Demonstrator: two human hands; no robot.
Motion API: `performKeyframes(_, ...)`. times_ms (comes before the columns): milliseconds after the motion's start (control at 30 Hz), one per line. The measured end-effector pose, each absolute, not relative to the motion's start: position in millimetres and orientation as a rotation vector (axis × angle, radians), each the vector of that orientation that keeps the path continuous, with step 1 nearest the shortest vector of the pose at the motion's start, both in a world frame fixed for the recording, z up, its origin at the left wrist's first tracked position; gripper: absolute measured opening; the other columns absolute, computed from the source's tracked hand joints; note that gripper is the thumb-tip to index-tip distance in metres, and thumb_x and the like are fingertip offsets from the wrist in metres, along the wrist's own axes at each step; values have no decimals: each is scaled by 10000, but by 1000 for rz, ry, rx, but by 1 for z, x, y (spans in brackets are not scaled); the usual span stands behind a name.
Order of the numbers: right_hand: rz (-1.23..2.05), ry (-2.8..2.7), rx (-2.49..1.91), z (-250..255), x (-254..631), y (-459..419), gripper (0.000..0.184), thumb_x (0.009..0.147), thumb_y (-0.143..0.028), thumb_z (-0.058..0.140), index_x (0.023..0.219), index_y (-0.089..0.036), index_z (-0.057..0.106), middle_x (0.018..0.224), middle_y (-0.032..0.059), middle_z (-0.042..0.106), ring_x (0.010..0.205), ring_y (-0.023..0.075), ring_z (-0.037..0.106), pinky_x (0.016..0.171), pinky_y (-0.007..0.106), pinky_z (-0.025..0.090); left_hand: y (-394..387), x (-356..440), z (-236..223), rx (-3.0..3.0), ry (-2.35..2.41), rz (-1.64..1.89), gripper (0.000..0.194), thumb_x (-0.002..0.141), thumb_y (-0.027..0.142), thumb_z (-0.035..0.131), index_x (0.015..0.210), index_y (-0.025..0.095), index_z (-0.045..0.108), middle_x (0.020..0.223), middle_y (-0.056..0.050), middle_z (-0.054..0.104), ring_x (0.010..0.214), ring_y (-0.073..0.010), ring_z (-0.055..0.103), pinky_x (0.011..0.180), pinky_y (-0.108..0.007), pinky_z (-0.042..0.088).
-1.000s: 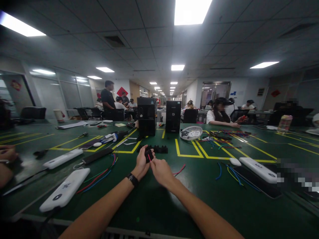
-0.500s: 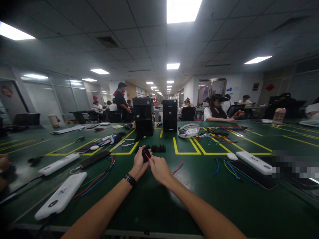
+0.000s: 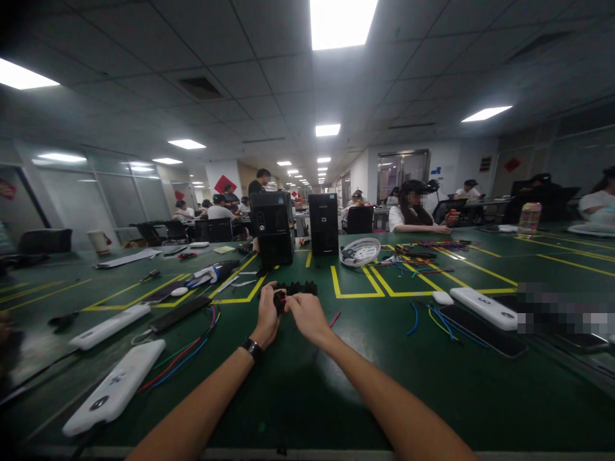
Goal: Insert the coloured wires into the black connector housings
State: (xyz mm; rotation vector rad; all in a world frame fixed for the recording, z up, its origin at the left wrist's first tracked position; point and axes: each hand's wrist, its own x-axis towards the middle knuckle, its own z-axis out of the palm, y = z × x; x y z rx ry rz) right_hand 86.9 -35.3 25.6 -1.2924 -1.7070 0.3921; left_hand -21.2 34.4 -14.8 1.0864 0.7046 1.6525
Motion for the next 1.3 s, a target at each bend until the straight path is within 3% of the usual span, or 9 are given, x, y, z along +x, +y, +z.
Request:
performKeyframes(267, 335, -1814, -1236, 2, 72, -41, 301, 876, -216, 409, 638, -169, 589, 607, -3, 568, 590, 114, 510, 590, 218, 297, 34, -24, -2, 935, 489, 1488, 380, 870, 467, 449, 1164, 235, 384, 722, -7, 596, 575, -125, 569, 568, -261, 462)
performKeyframes(533, 467, -1630, -1266, 21, 85, -37, 327, 877, -270, 411, 634, -162, 602, 497, -35, 461, 506, 104, 441, 534, 218, 270, 38, -27, -6, 1303, 663, 1700, 300, 883, 444, 435, 1070, 216, 487, 805, -21, 611, 694, -121, 586, 648, -240, 464)
performKeyframes(733, 419, -1789, -1257, 2, 66, -41, 285, 852, -173, 427, 613, -164, 581, 572, -18, 527, 574, 107, 479, 563, 214, 276, 37, -24, -5, 959, 534, 1582, 297, 842, 369, 468, 1096, 222, 416, 721, 2, 591, 557, -109, 557, 537, -238, 448)
performKeyframes(933, 417, -1670, -1208, 20, 72, -45, 323, 883, -213, 406, 616, -152, 577, 562, -5, 542, 547, 108, 474, 543, 216, 293, 32, -20, -1, 957, 500, 1611, 297, 822, 362, 488, 1076, 213, 447, 746, -14, 608, 621, -121, 588, 587, -255, 475)
performKeyframes(1167, 254, -1826, -1323, -10, 50, -47, 297, 902, -218, 412, 672, -169, 594, 644, 21, 615, 594, 119, 532, 571, 224, 300, 28, -18, 0, 868, 497, 1542, 339, 784, 311, 521, 1095, 227, 417, 682, 12, 581, 546, -118, 565, 521, -238, 449)
performKeyframes(1300, 249, -1825, -1325, -3, 66, -43, 305, 913, -216, 404, 688, -171, 606, 658, 19, 624, 615, 120, 546, 591, 220, 309, 30, -26, 3, 845, 418, 1440, 349, 803, 301, 508, 1130, 233, 407, 707, -5, 593, 562, -122, 568, 540, -251, 457)
